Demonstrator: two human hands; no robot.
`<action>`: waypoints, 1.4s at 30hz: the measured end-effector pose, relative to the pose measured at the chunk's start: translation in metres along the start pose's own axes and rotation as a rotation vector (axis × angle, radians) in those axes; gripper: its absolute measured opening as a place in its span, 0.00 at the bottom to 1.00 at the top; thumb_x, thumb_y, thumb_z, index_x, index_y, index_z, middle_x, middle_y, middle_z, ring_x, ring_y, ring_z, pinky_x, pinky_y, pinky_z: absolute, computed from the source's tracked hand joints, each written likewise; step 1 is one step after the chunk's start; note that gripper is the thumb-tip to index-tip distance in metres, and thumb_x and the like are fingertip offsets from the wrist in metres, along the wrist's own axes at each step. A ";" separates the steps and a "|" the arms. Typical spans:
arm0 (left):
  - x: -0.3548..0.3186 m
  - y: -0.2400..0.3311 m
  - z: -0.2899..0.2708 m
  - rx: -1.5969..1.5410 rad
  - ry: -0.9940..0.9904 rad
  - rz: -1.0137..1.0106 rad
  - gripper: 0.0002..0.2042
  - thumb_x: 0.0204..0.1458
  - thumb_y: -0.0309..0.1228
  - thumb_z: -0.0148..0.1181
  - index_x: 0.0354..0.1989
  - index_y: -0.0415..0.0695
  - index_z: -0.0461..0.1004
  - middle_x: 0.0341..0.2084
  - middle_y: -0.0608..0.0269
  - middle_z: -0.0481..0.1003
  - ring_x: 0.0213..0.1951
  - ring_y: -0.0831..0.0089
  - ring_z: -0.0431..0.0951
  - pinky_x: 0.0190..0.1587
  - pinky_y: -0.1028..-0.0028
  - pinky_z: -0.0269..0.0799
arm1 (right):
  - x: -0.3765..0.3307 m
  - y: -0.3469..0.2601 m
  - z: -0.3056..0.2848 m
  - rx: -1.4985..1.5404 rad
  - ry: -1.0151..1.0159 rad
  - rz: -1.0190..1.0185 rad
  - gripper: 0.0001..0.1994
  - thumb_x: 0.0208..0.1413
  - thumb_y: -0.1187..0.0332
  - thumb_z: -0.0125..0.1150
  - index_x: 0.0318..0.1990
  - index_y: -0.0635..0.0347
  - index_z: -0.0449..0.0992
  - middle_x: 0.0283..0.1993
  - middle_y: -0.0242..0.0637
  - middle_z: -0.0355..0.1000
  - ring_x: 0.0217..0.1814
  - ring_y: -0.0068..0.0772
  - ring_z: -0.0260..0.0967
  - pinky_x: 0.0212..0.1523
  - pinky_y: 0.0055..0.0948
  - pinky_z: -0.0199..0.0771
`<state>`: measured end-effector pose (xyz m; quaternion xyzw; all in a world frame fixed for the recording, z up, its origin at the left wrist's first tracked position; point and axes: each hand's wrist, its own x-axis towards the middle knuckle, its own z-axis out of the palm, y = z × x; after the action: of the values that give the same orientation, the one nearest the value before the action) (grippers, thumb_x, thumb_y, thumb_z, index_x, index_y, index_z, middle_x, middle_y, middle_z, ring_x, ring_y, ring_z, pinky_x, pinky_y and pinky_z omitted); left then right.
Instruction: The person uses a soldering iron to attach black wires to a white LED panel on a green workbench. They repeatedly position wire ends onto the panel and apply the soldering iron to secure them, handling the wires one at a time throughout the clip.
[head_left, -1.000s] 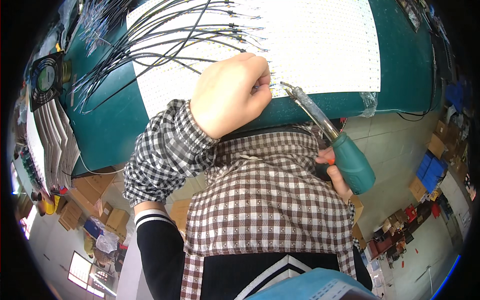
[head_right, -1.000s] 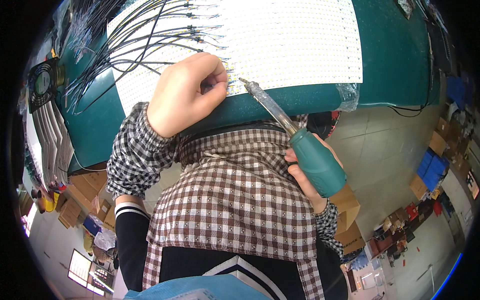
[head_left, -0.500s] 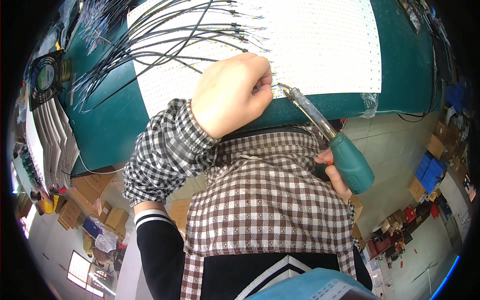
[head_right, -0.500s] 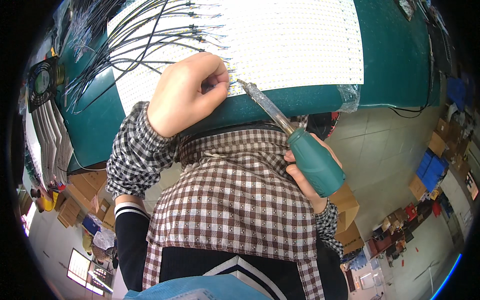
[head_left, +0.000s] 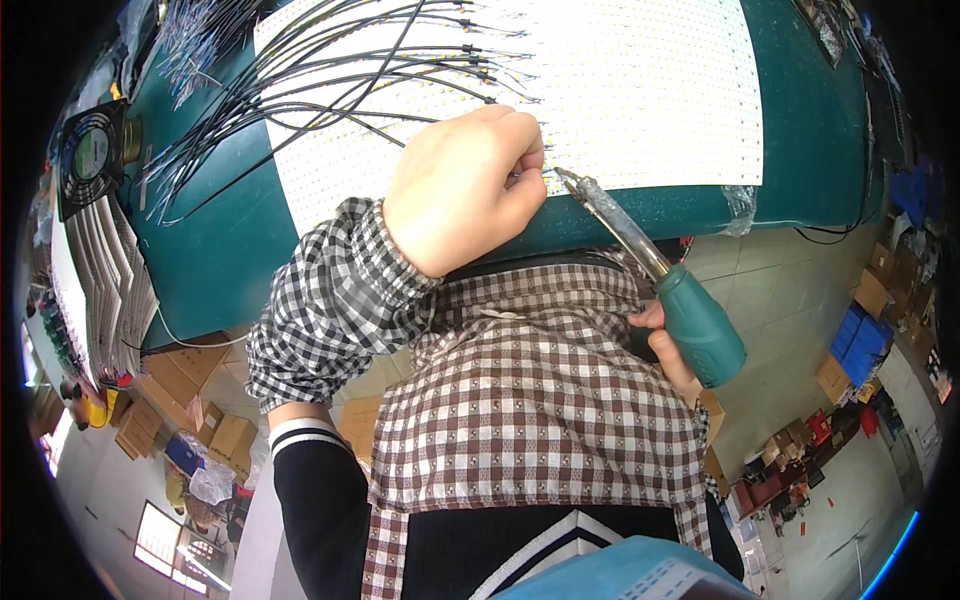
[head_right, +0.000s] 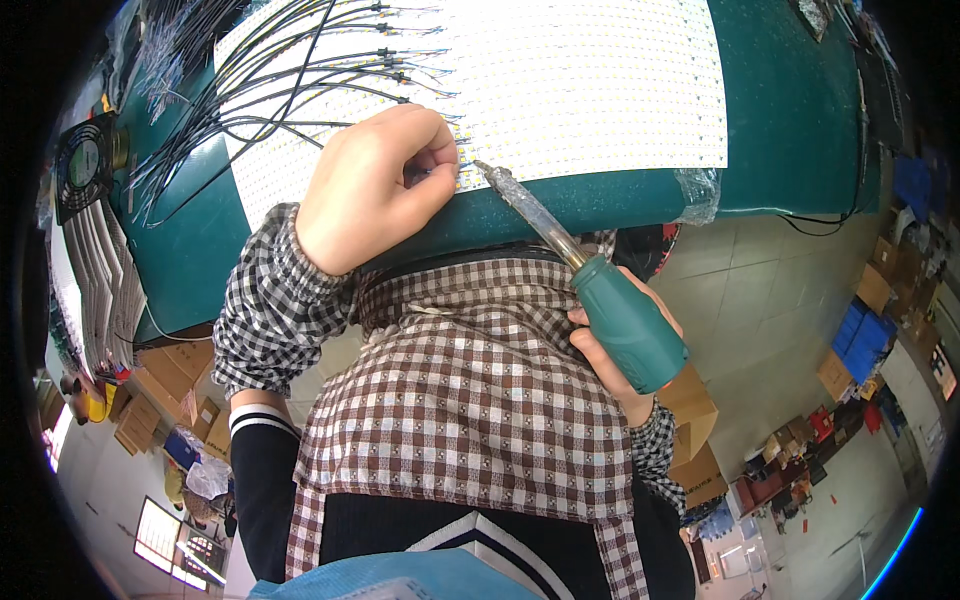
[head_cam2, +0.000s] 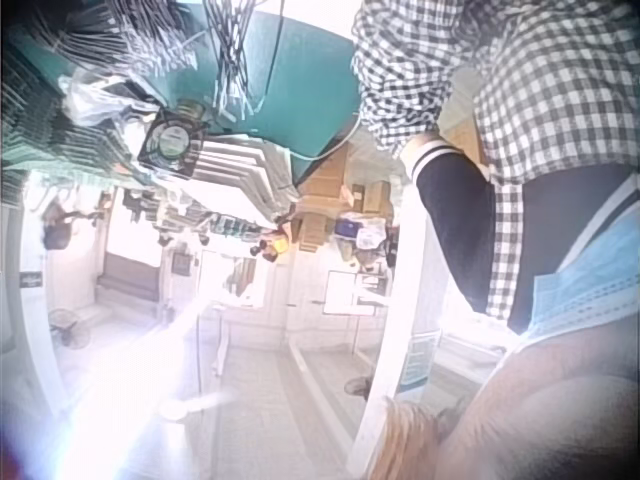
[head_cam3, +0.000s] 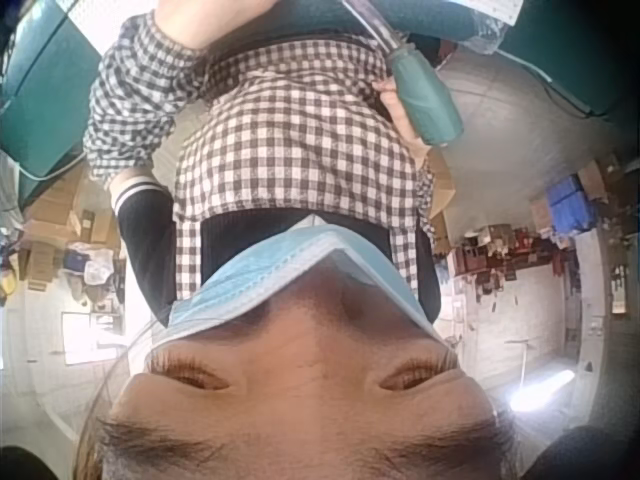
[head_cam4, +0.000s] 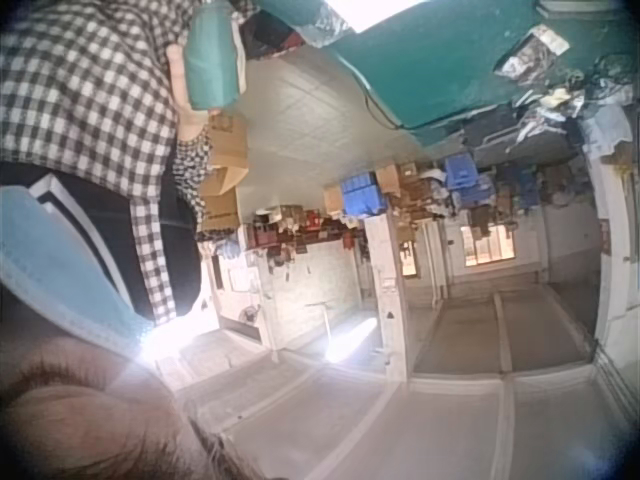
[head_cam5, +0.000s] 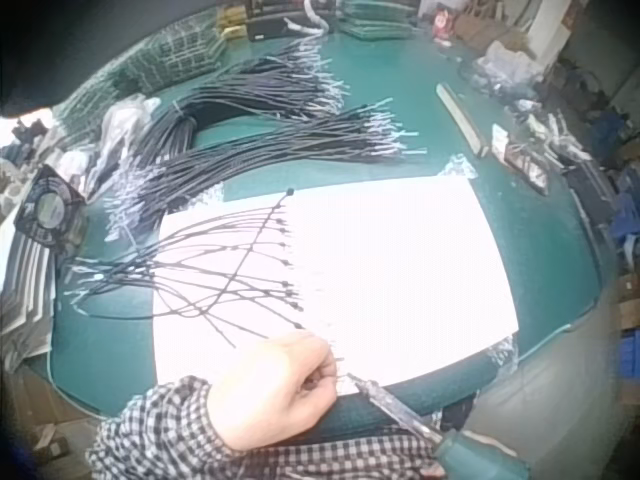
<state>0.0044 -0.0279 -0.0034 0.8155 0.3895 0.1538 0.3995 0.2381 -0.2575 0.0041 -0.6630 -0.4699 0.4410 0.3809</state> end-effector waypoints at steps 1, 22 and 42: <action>0.000 0.000 0.000 0.000 -0.001 -0.001 0.03 0.48 0.26 0.60 0.29 0.40 0.74 0.25 0.58 0.75 0.27 0.65 0.79 0.29 0.71 0.74 | 0.000 0.001 -0.001 -0.014 -0.011 -0.017 0.32 0.49 0.72 0.73 0.60 0.76 0.65 0.39 0.45 0.80 0.42 0.35 0.80 0.50 0.36 0.80; -0.012 0.032 -0.025 -0.034 0.278 0.148 0.10 0.46 0.19 0.63 0.37 0.39 0.73 0.40 0.53 0.75 0.44 0.56 0.78 0.47 0.66 0.73 | 0.049 -0.012 -0.009 0.597 0.192 -0.074 0.16 0.63 0.63 0.58 0.45 0.73 0.73 0.42 0.50 0.73 0.41 0.39 0.77 0.42 0.37 0.84; 0.239 -0.054 -0.077 0.178 0.329 0.339 0.11 0.49 0.38 0.69 0.36 0.46 0.80 0.33 0.59 0.72 0.38 0.62 0.76 0.41 0.64 0.73 | 0.053 -0.037 -0.010 0.644 0.411 0.025 0.15 0.65 0.64 0.54 0.42 0.72 0.73 0.39 0.46 0.74 0.35 0.37 0.78 0.38 0.32 0.80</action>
<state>0.0884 0.2148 -0.0111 0.8652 0.3189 0.3142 0.2258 0.2463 -0.1975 0.0295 -0.5896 -0.2133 0.4285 0.6505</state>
